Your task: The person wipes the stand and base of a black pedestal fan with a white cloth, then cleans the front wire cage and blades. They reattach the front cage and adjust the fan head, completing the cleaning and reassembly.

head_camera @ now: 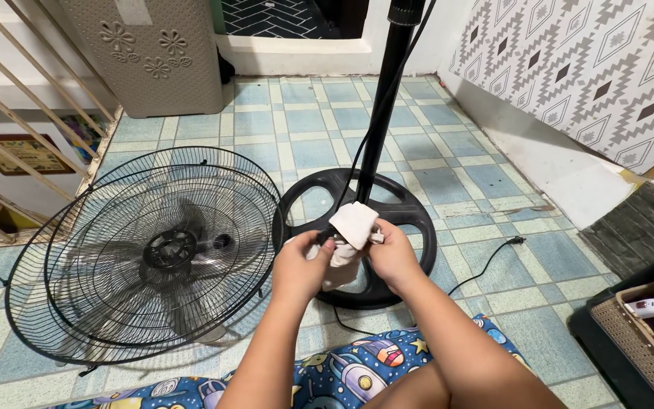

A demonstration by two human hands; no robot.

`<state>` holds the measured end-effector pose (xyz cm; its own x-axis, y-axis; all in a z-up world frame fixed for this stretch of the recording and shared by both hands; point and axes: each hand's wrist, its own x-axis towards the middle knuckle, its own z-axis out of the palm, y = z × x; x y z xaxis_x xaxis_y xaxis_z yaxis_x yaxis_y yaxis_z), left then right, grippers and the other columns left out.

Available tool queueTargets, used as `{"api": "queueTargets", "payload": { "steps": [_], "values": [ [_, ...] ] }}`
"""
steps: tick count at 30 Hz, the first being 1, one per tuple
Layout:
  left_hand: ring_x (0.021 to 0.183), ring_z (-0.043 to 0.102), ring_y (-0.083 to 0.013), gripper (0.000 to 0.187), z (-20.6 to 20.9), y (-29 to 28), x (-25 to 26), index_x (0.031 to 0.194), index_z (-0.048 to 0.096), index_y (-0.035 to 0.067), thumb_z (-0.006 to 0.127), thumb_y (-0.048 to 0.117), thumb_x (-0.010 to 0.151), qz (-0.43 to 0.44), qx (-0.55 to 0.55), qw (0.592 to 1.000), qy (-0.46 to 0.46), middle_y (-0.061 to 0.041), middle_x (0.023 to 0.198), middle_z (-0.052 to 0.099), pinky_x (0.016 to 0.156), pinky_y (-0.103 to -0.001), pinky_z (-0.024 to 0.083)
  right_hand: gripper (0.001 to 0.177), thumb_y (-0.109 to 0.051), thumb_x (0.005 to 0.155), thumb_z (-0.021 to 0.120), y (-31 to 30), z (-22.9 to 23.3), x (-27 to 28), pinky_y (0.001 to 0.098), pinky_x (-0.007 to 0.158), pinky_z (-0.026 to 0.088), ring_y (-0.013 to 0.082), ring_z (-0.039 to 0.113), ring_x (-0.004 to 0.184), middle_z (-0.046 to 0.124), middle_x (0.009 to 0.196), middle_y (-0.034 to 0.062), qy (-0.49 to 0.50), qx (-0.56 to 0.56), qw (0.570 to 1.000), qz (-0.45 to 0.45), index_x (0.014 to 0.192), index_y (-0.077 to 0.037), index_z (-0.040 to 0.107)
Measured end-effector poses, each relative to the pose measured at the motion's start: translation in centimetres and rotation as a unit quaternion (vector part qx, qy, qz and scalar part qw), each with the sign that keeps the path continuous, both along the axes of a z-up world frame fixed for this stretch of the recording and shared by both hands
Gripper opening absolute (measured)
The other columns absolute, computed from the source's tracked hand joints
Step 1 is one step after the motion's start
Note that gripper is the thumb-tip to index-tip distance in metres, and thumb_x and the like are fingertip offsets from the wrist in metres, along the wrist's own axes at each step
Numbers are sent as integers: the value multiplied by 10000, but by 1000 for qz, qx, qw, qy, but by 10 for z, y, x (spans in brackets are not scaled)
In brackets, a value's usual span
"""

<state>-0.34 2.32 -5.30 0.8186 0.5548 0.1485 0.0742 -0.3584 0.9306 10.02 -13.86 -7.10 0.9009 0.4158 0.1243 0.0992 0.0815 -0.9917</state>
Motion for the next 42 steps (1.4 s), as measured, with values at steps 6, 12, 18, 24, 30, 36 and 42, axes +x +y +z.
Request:
{"api": "queueTargets", "payload": {
  "steps": [6,12,18,24,30,36,42],
  "values": [
    [807,654,-160,351,6,6,2,1113,773,22,791,257,852,42,-353,935,-18,-68,920,761,732,-323,509,627,116,882,569,-5,17,-2,274,838,535,147,678,976,675,1116,125,-27,-65,988,-134,1444,-104,399],
    [823,674,-104,304,3,-3,14,1041,803,31,804,251,831,3,-305,951,-43,-31,902,783,768,-253,515,376,61,870,585,-5,-5,8,262,852,553,133,724,973,789,1061,64,-64,-138,988,27,1202,6,753],
    [781,660,-135,292,-6,6,21,977,798,0,826,243,819,-50,-245,968,28,-66,878,777,721,-285,512,266,-160,927,643,-10,6,21,260,828,584,125,725,939,775,1000,51,177,16,969,169,1132,-10,721],
    [1087,646,-191,863,-30,16,19,1420,489,49,959,289,737,-168,-68,979,-93,-88,1233,648,865,-336,536,206,-193,1006,624,-1,17,17,308,822,588,164,708,921,724,1019,82,188,53,967,163,1079,-6,674],
    [1016,753,-240,510,-43,23,27,1269,672,112,781,306,810,-210,-83,968,113,-103,1103,792,880,-368,575,268,-291,1015,584,-4,17,29,369,774,644,201,722,900,721,995,96,235,34,952,193,1062,-32,633],
    [991,735,-229,488,-59,59,22,1289,650,126,773,284,843,-81,-64,983,154,-102,1116,767,860,-380,569,507,-327,881,751,-21,-13,58,269,582,519,93,636,735,711,923,19,67,-248,966,24,1314,-76,673],
    [965,753,-235,475,-89,85,2,1263,676,113,779,275,829,-68,-51,988,131,-100,1065,790,848,-367,569,458,-272,806,837,-37,-63,72,260,548,474,83,570,607,696,786,-27,40,-302,952,21,1225,-102,760]
  ]
}}
